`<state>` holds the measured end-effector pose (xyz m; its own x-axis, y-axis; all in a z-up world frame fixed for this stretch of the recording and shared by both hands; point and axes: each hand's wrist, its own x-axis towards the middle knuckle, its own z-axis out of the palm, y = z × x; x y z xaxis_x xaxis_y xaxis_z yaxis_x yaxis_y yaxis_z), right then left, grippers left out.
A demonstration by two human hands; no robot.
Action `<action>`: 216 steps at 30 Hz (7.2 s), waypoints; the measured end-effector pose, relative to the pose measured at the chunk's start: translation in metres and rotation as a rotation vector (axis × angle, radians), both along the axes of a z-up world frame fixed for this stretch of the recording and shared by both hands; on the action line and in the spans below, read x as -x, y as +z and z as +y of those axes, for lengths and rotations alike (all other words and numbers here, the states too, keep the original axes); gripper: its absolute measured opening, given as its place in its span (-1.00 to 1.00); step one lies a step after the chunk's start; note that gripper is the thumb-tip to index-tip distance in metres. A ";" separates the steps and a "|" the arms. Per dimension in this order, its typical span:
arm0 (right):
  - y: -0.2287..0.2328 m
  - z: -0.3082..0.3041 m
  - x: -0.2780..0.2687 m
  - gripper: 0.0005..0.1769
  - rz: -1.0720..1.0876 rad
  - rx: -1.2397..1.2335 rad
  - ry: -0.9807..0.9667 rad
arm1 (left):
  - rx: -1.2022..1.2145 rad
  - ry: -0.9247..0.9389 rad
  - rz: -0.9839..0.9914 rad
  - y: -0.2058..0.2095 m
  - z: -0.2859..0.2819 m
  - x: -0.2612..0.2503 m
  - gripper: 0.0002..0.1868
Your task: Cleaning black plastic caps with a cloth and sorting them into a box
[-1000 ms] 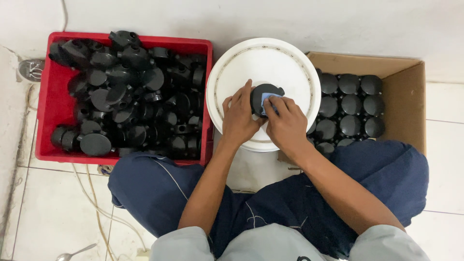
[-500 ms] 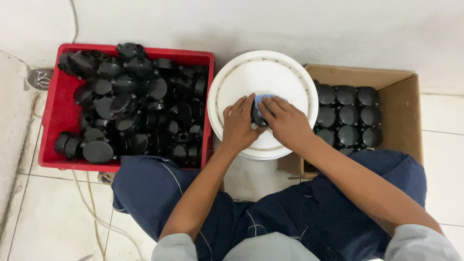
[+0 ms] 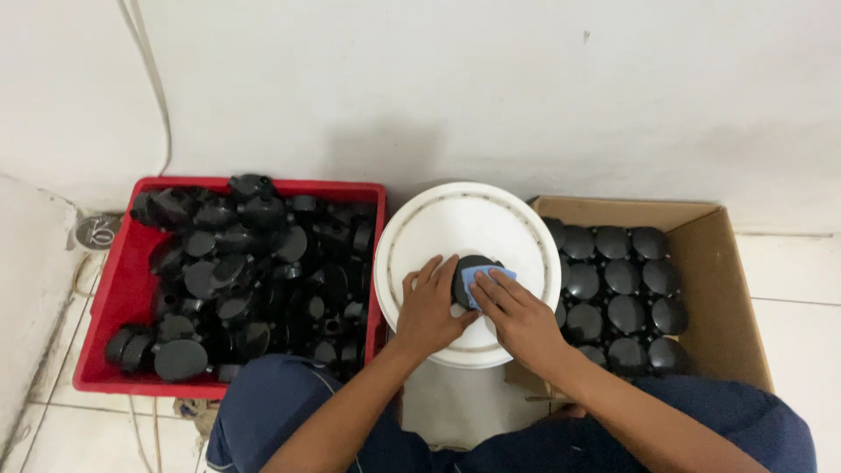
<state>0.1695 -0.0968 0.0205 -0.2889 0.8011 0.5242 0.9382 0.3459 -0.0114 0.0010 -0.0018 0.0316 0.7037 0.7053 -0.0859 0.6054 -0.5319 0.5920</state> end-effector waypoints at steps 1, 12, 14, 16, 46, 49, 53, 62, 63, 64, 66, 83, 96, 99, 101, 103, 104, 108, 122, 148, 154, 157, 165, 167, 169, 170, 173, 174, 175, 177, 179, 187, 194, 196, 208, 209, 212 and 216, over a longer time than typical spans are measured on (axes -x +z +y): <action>0.000 0.006 -0.005 -0.64 -0.007 -0.014 -0.004 | -0.014 -0.004 -0.007 0.003 0.007 -0.004 -0.01; -0.005 0.000 -0.004 -0.65 0.254 -0.055 0.003 | -0.018 0.037 -0.013 0.011 -0.007 0.003 -0.03; -0.012 0.000 -0.012 -0.63 0.255 -0.055 0.067 | -0.107 0.069 -0.058 -0.018 -0.009 -0.002 -0.03; -0.016 -0.002 -0.014 -0.58 0.265 -0.034 0.117 | -0.175 0.091 -0.095 -0.032 -0.011 -0.003 -0.02; -0.019 0.002 -0.008 -0.59 0.260 -0.068 0.025 | -0.267 0.160 -0.076 -0.041 -0.010 -0.005 -0.03; -0.012 0.014 -0.009 -0.61 0.239 -0.140 -0.009 | -0.386 0.182 -0.123 -0.040 0.000 -0.008 -0.06; -0.020 -0.007 -0.001 -0.54 0.274 -0.052 -0.014 | -0.405 0.166 -0.095 -0.044 -0.017 0.001 -0.06; -0.029 0.000 -0.001 -0.59 0.278 -0.140 -0.060 | -0.300 0.173 -0.059 -0.047 -0.010 -0.005 -0.06; -0.032 0.001 -0.001 -0.60 0.294 -0.151 -0.060 | -0.297 0.171 -0.043 -0.046 -0.010 -0.006 -0.07; -0.029 0.001 0.000 -0.60 0.287 -0.146 -0.048 | -0.294 0.185 -0.049 -0.047 -0.010 -0.006 -0.07; -0.024 0.000 0.005 -0.60 0.298 -0.154 -0.096 | -0.270 0.156 -0.043 -0.048 -0.009 -0.006 -0.05; -0.035 -0.009 -0.005 -0.44 0.297 0.043 -0.092 | -0.293 0.141 -0.127 -0.054 -0.010 -0.003 -0.05; -0.038 -0.011 -0.013 -0.54 0.420 -0.060 0.005 | -0.231 0.110 -0.086 -0.039 -0.011 -0.004 -0.02; -0.041 -0.009 -0.012 -0.57 0.404 -0.082 -0.031 | -0.274 0.086 -0.054 -0.039 -0.009 -0.005 0.02; -0.034 -0.007 -0.011 -0.55 0.386 -0.085 -0.023 | -0.239 0.081 -0.041 -0.040 -0.005 -0.005 0.02; -0.030 -0.010 -0.008 -0.53 0.372 -0.075 -0.024 | -0.191 0.070 -0.025 -0.022 -0.010 -0.002 0.03; -0.028 -0.009 -0.007 -0.52 0.344 -0.056 -0.108 | -0.104 0.058 -0.017 -0.002 -0.010 0.001 -0.01; -0.010 -0.009 -0.002 -0.52 0.263 -0.020 -0.207 | -0.019 0.049 0.017 0.015 -0.009 0.001 -0.05; -0.014 -0.011 -0.002 -0.51 0.093 -0.039 -0.288 | -0.051 0.051 -0.013 0.001 -0.009 0.002 -0.07; -0.013 -0.014 0.027 -0.62 0.109 -0.004 -0.294 | -0.099 0.058 -0.017 -0.015 -0.012 0.002 0.03; -0.015 0.013 0.022 -0.62 0.172 -0.011 -0.234 | -0.094 0.107 -0.059 -0.026 -0.007 0.001 -0.01; -0.018 0.016 0.023 -0.60 0.128 -0.019 -0.234 | -0.104 0.094 -0.033 -0.036 -0.010 0.000 0.03; -0.016 -0.020 0.036 -0.61 0.080 -0.008 -0.195 | -0.152 0.138 -0.055 -0.030 -0.010 -0.001 -0.06; -0.018 -0.006 0.036 -0.60 0.074 -0.021 -0.219 | -0.142 0.135 -0.061 -0.033 -0.007 0.000 -0.05; -0.021 0.003 0.034 -0.60 0.066 -0.023 -0.250 | -0.121 0.126 -0.067 -0.037 -0.009 -0.001 -0.05; -0.022 0.011 0.033 -0.60 0.063 -0.031 -0.260 | -0.118 0.133 -0.064 -0.038 -0.009 0.000 -0.06; -0.023 0.019 0.030 -0.59 0.053 -0.029 -0.265 | -0.109 0.148 -0.052 -0.038 -0.007 -0.001 -0.08; -0.023 0.018 0.030 -0.59 0.049 -0.016 -0.257 | -0.100 0.159 -0.040 -0.037 -0.008 0.000 -0.10; -0.020 0.008 0.034 -0.59 0.050 -0.014 -0.254 | -0.099 0.162 -0.039 -0.039 -0.010 0.001 -0.10; -0.013 -0.005 0.037 -0.59 0.054 -0.009 -0.237 | -0.099 0.183 -0.069 -0.041 -0.009 -0.002 -0.10; -0.013 -0.013 0.035 -0.57 0.058 0.021 -0.234 | -0.098 0.184 -0.077 -0.043 -0.008 -0.003 -0.11; -0.026 0.020 0.018 -0.50 0.054 0.039 -0.264 | -0.094 0.171 -0.110 -0.044 -0.010 0.001 -0.11; -0.012 -0.007 0.034 -0.57 0.030 0.050 -0.228 | -0.122 0.172 -0.083 -0.046 -0.008 0.002 -0.11; -0.014 -0.014 0.036 -0.56 0.027 0.060 -0.214 | -0.132 0.163 -0.081 -0.049 -0.008 0.001 -0.11; -0.024 0.016 0.024 -0.52 0.040 0.047 -0.268 | -0.109 0.151 -0.031 -0.038 -0.010 0.001 -0.13; -0.020 0.006 0.028 -0.52 0.036 0.047 -0.270 | -0.096 0.149 -0.025 -0.040 -0.010 0.001 -0.11; -0.021 -0.013 0.035 -0.51 0.067 0.053 -0.274 | -0.100 0.148 -0.016 -0.038 -0.009 0.002 -0.12; -0.022 -0.006 0.033 -0.51 0.122 0.054 -0.301 | -0.088 0.135 -0.041 -0.035 -0.010 0.002 -0.14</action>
